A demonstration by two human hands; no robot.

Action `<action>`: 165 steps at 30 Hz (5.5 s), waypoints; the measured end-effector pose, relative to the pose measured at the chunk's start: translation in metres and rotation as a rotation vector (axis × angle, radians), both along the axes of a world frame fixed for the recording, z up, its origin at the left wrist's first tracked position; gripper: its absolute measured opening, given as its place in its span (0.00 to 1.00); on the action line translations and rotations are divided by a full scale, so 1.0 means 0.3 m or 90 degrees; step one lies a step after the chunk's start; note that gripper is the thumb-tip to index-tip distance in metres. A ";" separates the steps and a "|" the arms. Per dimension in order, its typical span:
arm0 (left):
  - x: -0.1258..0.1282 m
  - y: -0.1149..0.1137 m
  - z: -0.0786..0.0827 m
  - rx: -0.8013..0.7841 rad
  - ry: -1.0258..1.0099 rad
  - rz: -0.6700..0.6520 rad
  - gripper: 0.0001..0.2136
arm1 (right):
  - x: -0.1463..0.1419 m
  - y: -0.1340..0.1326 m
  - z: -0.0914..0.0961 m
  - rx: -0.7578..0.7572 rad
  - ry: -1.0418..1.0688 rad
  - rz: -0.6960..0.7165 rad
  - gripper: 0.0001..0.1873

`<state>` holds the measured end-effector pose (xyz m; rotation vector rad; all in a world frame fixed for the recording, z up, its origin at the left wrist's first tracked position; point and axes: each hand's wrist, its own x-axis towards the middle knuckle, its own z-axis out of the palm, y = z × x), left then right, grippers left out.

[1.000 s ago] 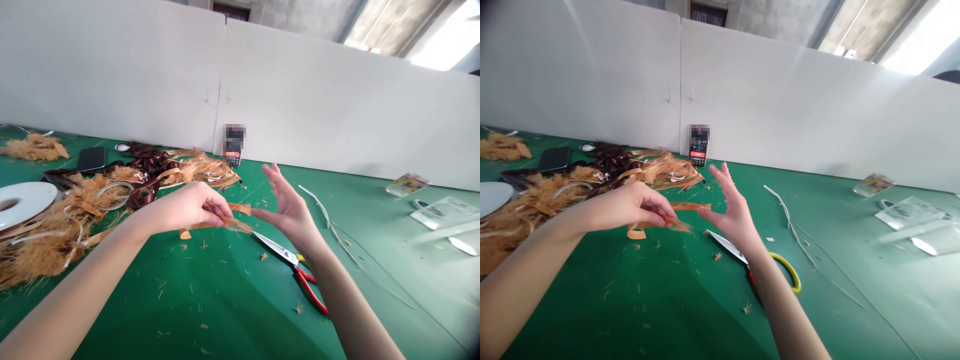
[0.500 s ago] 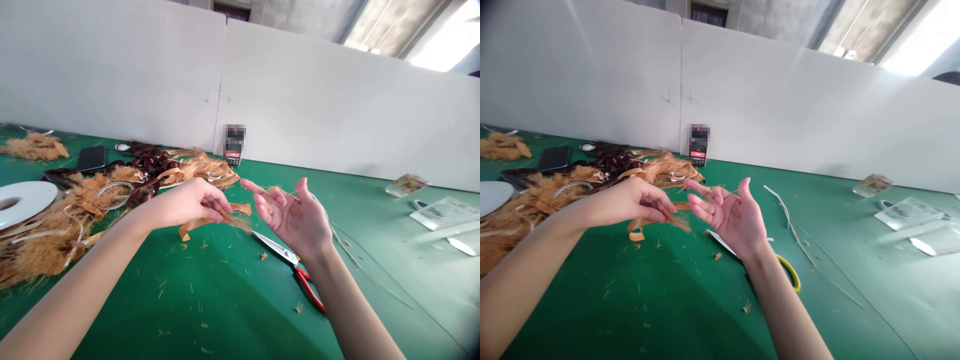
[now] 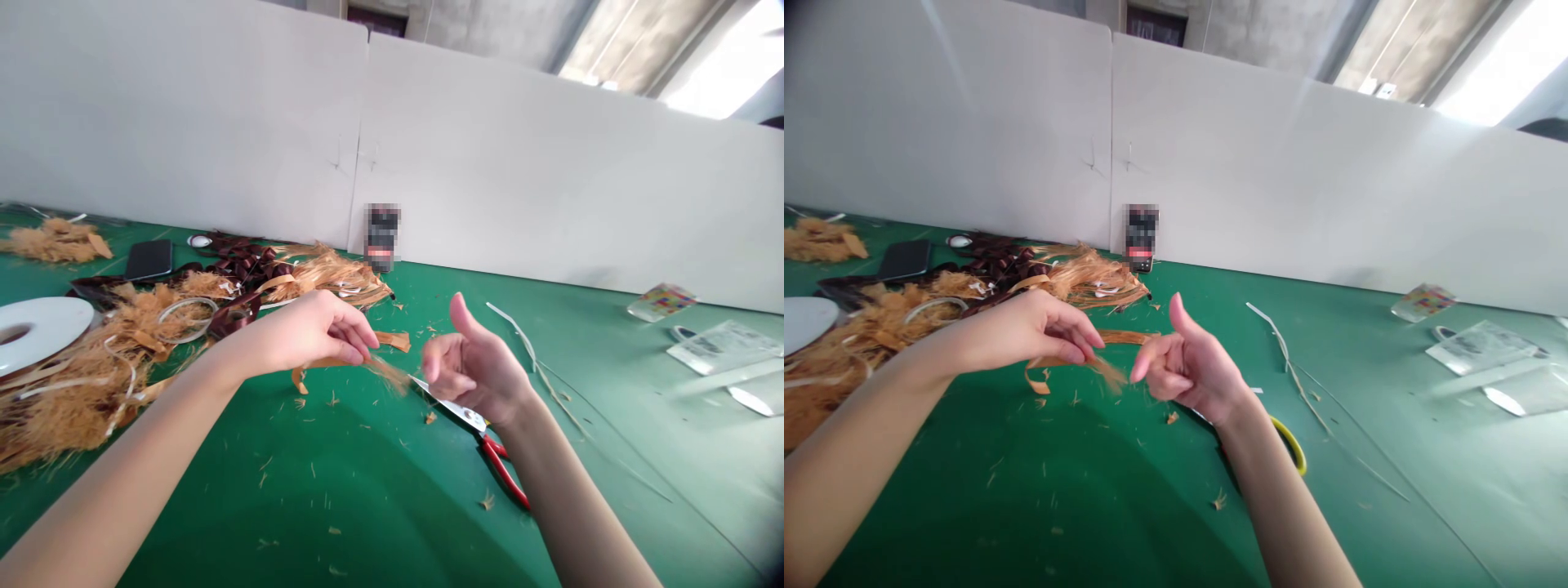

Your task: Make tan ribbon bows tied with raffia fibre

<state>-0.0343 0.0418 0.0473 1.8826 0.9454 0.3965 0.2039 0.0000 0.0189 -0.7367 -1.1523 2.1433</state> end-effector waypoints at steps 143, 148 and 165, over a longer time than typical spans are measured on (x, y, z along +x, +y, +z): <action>0.057 -0.068 -0.216 0.100 -0.192 0.136 0.07 | -0.015 -0.057 0.002 0.075 -0.062 -0.408 0.16; 0.054 -0.078 -0.242 0.225 -0.133 -0.015 0.08 | 0.006 -0.049 -0.001 0.207 -0.082 -0.404 0.31; 0.089 -0.084 -0.234 0.258 -0.171 0.049 0.08 | -0.027 -0.054 0.009 0.207 -0.217 -0.437 0.26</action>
